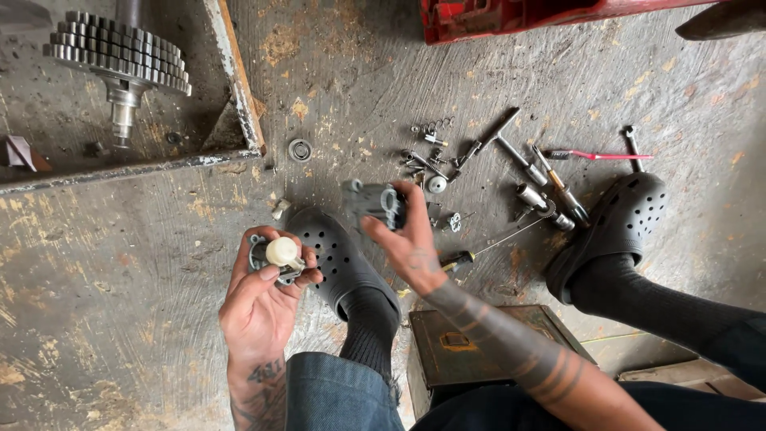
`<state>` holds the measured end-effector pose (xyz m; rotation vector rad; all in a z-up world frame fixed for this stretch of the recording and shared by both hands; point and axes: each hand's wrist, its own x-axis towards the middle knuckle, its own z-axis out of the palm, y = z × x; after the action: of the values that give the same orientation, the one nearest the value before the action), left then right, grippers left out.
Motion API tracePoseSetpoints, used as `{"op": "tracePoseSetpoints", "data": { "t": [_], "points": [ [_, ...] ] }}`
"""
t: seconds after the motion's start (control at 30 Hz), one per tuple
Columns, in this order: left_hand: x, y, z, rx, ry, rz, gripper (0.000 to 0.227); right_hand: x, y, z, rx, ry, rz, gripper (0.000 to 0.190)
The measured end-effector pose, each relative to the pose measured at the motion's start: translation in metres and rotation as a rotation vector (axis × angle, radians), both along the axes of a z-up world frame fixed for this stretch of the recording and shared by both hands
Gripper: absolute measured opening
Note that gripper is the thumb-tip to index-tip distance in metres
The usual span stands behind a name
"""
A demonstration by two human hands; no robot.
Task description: The person sits on the floor and assembles small engine components, including a white plastic part and metal rings. They use a screwdriver to manipulate parts within a metal housing and handle various small screws and washers scattered on the floor.
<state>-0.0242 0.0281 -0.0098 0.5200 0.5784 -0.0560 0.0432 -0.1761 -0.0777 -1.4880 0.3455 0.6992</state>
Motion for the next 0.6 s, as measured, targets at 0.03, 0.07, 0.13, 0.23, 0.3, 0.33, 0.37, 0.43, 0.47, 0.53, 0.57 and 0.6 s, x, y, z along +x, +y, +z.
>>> {"op": "tracePoseSetpoints", "data": {
  "t": [0.03, 0.07, 0.13, 0.23, 0.3, 0.33, 0.37, 0.43, 0.47, 0.53, 0.57, 0.6],
  "points": [
    [0.0, 0.0, 0.001, -0.012, 0.0, 0.016, 0.04, 0.008, 0.01, 0.001, -0.188, -0.19, 0.083, 0.066],
    [0.0, 0.001, 0.001, -0.021, 0.001, 0.034, 0.04, 0.015, 0.021, 0.002, -0.376, -0.377, 0.167, 0.069],
    [0.002, 0.0, 0.001, -0.022, -0.006, 0.024, 0.039, 0.025, 0.032, -0.006, -0.477, -0.419, 0.17, 0.074],
    [0.003, 0.001, 0.002, -0.019, 0.004, 0.012, 0.039, 0.033, 0.04, -0.014, -0.661, -0.509, 0.187, 0.084],
    [0.003, 0.0, 0.003, -0.015, 0.015, 0.01, 0.038, 0.036, 0.037, -0.015, -0.744, -0.565, 0.2, 0.087],
    [0.003, 0.001, 0.003, -0.02, 0.017, 0.021, 0.039, 0.037, 0.034, -0.014, -0.754, -0.547, 0.259, 0.088],
    [0.002, 0.001, 0.003, -0.024, 0.018, 0.032, 0.039, 0.038, 0.03, -0.012, -0.764, -0.527, 0.317, 0.089],
    [0.0, 0.001, 0.004, -0.027, 0.018, 0.032, 0.04, 0.025, 0.012, -0.006, -0.688, -0.591, 0.385, 0.093],
    [0.0, 0.002, 0.004, -0.025, 0.018, 0.035, 0.04, 0.019, 0.005, -0.003, -0.605, -0.653, 0.454, 0.098],
    [0.0, 0.005, 0.004, -0.034, 0.001, 0.038, 0.04, 0.001, -0.018, 0.014, -0.559, -0.677, 0.519, 0.097],
    [-0.001, 0.005, 0.003, -0.044, -0.011, 0.04, 0.04, -0.01, -0.031, 0.023, -0.513, -0.693, 0.585, 0.096],
    [0.0, 0.008, 0.003, -0.053, -0.017, 0.038, 0.04, -0.017, -0.046, 0.035, -0.524, -0.696, 0.585, 0.096]
  ]
}}
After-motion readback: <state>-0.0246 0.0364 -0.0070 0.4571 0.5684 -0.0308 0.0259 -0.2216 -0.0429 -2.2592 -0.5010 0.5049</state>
